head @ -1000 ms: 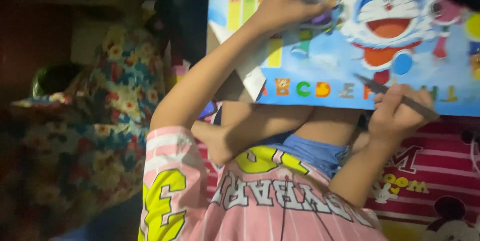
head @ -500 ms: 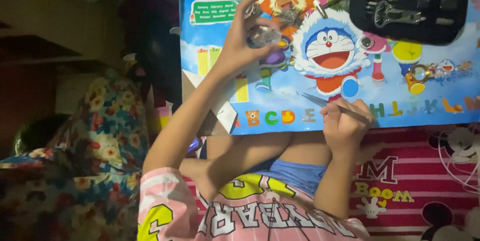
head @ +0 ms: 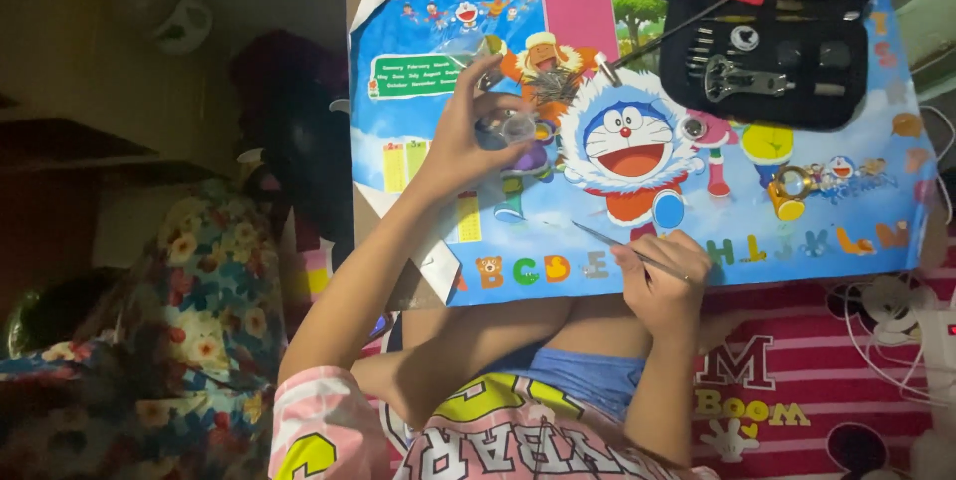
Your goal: A person is using a watch repair kit to perform maintenance or repairs on a wristwatch at a low table.
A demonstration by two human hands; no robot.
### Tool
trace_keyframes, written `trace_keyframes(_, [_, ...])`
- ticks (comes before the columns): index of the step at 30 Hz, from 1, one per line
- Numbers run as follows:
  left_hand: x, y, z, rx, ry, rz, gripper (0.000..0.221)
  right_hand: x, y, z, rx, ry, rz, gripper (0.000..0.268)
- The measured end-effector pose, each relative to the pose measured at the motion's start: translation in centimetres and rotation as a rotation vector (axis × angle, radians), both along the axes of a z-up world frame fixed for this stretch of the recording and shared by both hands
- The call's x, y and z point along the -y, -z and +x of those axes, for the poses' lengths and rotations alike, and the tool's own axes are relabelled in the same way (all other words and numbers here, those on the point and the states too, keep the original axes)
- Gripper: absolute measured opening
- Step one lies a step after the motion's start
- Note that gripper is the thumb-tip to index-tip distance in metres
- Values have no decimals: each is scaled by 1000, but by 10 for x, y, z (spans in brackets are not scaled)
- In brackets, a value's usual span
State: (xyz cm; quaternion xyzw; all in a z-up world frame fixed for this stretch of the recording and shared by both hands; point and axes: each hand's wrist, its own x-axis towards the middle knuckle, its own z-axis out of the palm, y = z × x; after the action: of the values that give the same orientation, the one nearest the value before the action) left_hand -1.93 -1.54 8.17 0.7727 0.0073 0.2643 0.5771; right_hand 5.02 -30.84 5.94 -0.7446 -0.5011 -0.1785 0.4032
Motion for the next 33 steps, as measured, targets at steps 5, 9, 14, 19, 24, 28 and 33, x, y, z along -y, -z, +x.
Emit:
trace_keyframes(5, [1,16,-1,-84,-104,313,90,4,-10,-1,-5,10,22,52])
trace_keyframes(9, [-1,23,0,-71,-155,410,87,-1,-27,0,56,50,80,52])
trace_keyframes(14, [2,20,-1,-32,-161,361,84,-25,-61,0,127,57,162,53])
trace_keyframes(19, [6,-2,-12,33,-73,200,74,-50,-89,-7,133,19,195,51])
trace_keyframes(24, [8,-2,-11,29,-99,153,75,-80,-101,1,237,50,130,56])
trace_keyframes(28, [10,1,-12,-19,-105,83,77,-99,-98,7,261,32,39,55])
trace_keyframes(33, [11,2,-13,80,-40,79,74,-103,-85,12,223,42,-32,57])
